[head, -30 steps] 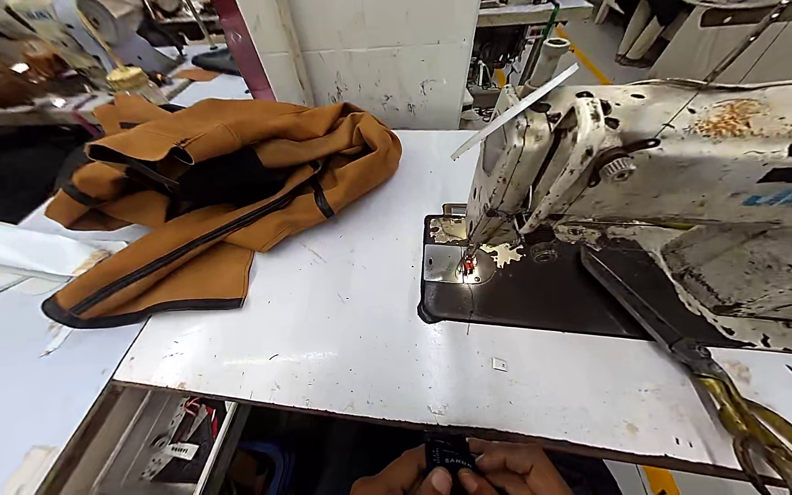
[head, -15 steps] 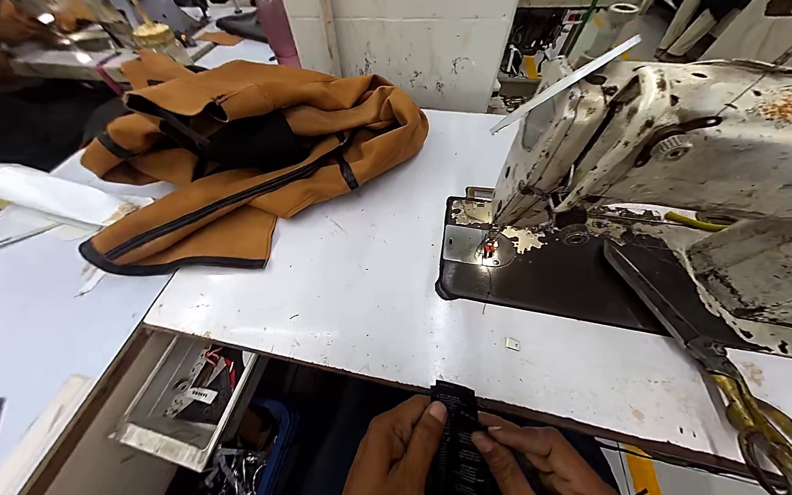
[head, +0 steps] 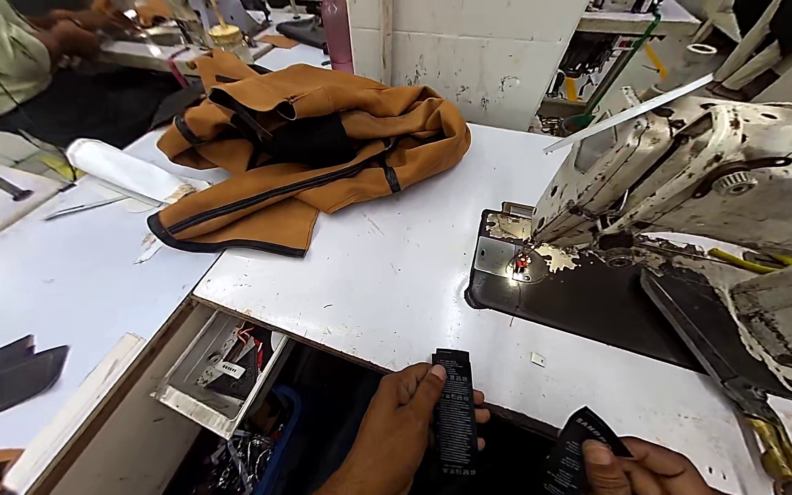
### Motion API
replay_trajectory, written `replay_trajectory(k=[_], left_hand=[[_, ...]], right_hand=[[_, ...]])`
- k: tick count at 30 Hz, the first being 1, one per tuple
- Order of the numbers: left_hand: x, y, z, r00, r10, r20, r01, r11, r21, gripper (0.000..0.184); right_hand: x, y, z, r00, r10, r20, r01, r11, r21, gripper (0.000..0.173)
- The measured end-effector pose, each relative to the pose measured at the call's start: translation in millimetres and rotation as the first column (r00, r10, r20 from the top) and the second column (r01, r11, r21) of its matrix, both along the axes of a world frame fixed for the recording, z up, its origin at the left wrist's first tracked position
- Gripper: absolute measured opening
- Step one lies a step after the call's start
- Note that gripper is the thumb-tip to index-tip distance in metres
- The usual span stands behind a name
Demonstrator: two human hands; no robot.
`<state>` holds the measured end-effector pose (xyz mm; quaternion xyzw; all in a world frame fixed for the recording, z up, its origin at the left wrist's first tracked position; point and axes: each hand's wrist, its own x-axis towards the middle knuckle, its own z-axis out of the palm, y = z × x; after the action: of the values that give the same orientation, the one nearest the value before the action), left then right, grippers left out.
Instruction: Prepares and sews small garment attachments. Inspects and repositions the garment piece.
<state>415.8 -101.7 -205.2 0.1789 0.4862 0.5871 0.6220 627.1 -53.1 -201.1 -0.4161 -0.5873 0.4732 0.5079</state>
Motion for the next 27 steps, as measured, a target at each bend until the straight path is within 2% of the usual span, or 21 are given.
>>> replay_trajectory(k=[5,9,16,23,27], left_hand=[[1,-2,-3,0.999,-0.027,-0.046,0.028,0.999,0.021,0.036],[2,-5,-6,0.997,-0.038,-0.071,0.041,0.999,0.033,0.036],[5,-9,-8,0.992,-0.071,-0.103,0.074,0.997,0.022,0.035],[4,-9,-10,0.993,-0.069,-0.099,0.072,0.997,0.023,0.035],[4,-10,-11,0.993,-0.066,-0.099,0.069,0.997,0.031,0.035]], right_hand=[[-3,-2,-1,0.997,0.07,-0.023,-0.071,0.997,-0.03,0.017],[-4,-3,-5,0.992,0.109,-0.068,-0.114,0.99,-0.08,0.025],[-6,-4,-10,0.99,0.11,-0.093,-0.122,0.984,-0.13,0.034],[-6,-4,-15,0.995,0.071,-0.077,-0.083,0.981,-0.176,0.017],[-4,-4,-16,0.991,0.101,-0.083,-0.115,0.975,-0.189,0.015]])
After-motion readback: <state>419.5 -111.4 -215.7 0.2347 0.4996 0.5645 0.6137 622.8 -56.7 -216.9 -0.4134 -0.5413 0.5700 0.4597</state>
